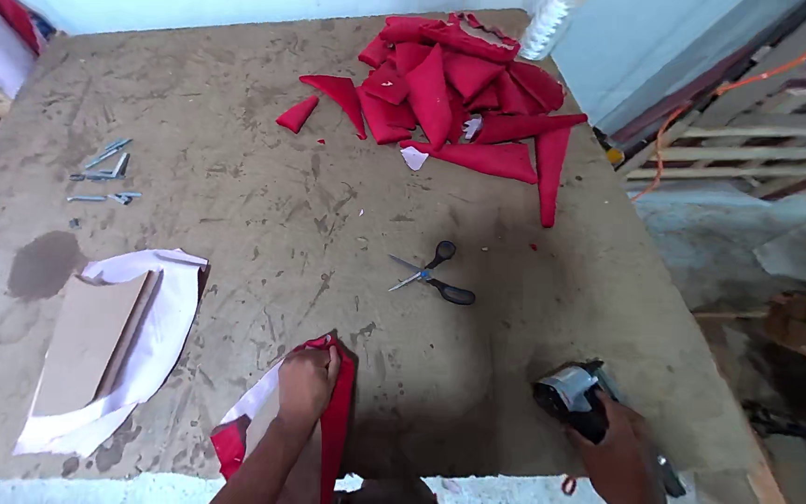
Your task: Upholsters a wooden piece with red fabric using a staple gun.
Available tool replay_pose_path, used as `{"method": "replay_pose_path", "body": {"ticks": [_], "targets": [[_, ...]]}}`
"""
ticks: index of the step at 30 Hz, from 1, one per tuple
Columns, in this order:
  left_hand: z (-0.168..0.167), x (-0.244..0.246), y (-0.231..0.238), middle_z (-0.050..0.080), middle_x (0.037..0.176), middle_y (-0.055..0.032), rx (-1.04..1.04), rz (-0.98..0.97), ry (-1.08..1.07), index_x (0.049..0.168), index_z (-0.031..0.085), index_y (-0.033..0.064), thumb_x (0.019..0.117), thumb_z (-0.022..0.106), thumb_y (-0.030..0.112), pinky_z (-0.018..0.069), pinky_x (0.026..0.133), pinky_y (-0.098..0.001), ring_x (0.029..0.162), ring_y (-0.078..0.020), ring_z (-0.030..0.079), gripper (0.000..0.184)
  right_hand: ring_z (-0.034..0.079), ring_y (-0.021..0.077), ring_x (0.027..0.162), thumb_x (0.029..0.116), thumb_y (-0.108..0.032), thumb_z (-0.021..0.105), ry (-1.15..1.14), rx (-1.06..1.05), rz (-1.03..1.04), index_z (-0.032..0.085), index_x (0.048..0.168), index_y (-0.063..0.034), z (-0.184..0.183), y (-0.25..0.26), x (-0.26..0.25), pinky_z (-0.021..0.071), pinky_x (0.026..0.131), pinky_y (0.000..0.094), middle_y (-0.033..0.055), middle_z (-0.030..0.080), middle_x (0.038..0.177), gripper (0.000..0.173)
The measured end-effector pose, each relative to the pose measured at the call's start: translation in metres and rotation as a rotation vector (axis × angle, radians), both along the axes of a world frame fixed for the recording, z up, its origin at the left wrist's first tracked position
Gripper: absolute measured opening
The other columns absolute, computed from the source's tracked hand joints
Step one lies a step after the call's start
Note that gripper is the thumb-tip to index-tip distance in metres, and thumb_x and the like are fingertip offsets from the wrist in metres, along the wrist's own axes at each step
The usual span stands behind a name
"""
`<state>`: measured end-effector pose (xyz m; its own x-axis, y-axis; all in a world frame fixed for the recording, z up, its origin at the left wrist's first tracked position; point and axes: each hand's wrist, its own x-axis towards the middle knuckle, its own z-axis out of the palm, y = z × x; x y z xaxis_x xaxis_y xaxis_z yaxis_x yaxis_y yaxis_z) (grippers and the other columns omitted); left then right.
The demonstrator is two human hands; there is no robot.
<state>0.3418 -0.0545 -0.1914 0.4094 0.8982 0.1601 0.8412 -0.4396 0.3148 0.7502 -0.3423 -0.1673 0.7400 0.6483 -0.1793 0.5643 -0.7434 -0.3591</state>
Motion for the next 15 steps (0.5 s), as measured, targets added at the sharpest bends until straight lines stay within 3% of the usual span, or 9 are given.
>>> {"method": "replay_pose_path", "body": {"ticks": [2,5,8,11,15], "targets": [[-0.001,0.001,-0.001,0.061,0.057,-0.0006,0.014,0.026,0.001,0.054,0.053,0.015,0.102,0.047,0.04,0.055,0.056,-0.0431,0.061,-0.018,0.068,0.055,0.053,0.0519,0.127,0.0753,-0.016,0.083,0.073,-0.077,0.013,0.051,0.143,0.0062,0.03,0.022,-0.006,0.0434,0.106,0.0666,0.0361,0.054,0.135,0.078],[-0.003,-0.004,-0.003,0.061,0.058,-0.0008,0.016,0.053,0.004,0.055,0.054,0.0152,0.1016,0.046,0.039,0.0548,0.057,-0.0423,0.062,-0.0178,0.068,0.053,0.068,0.0396,0.101,0.0893,-0.033,0.07,0.224,-0.202,0.046,0.059,0.128,0.0057,0.089,0.069,-0.045,0.0532,0.089,0.0623,0.0263,0.068,0.11,0.056],[-0.004,-0.004,0.0,0.062,0.058,-0.0019,0.004,0.051,0.006,0.056,0.054,0.0145,0.1027,0.045,0.04,0.055,0.057,-0.0428,0.062,-0.0187,0.069,0.055,0.073,0.0271,0.079,0.0936,-0.041,0.07,0.437,-0.138,0.362,0.07,0.11,-0.0007,0.123,0.121,-0.095,0.0605,0.076,0.0542,0.0141,0.073,0.089,0.043],[-0.002,-0.007,-0.002,0.064,0.06,-0.0034,-0.049,0.056,0.03,0.057,0.056,0.0137,0.1036,0.041,0.041,0.0552,0.058,-0.0436,0.065,-0.0202,0.07,0.055,0.073,0.0177,0.076,0.0949,-0.047,0.068,0.515,-0.151,0.715,0.072,0.108,-0.0123,0.123,0.181,-0.154,0.0622,0.073,0.047,0.0037,0.074,0.085,0.037],[0.007,-0.009,-0.002,0.068,0.067,-0.0073,-0.156,0.045,0.023,0.062,0.06,0.0104,0.1044,0.038,0.041,0.0574,0.066,-0.0463,0.073,-0.024,0.073,0.056,0.071,0.0217,0.083,0.0974,-0.046,0.058,0.355,-0.287,0.947,0.07,0.109,-0.0136,0.113,0.235,-0.197,0.0585,0.075,0.0475,0.0073,0.071,0.088,0.036]]}}
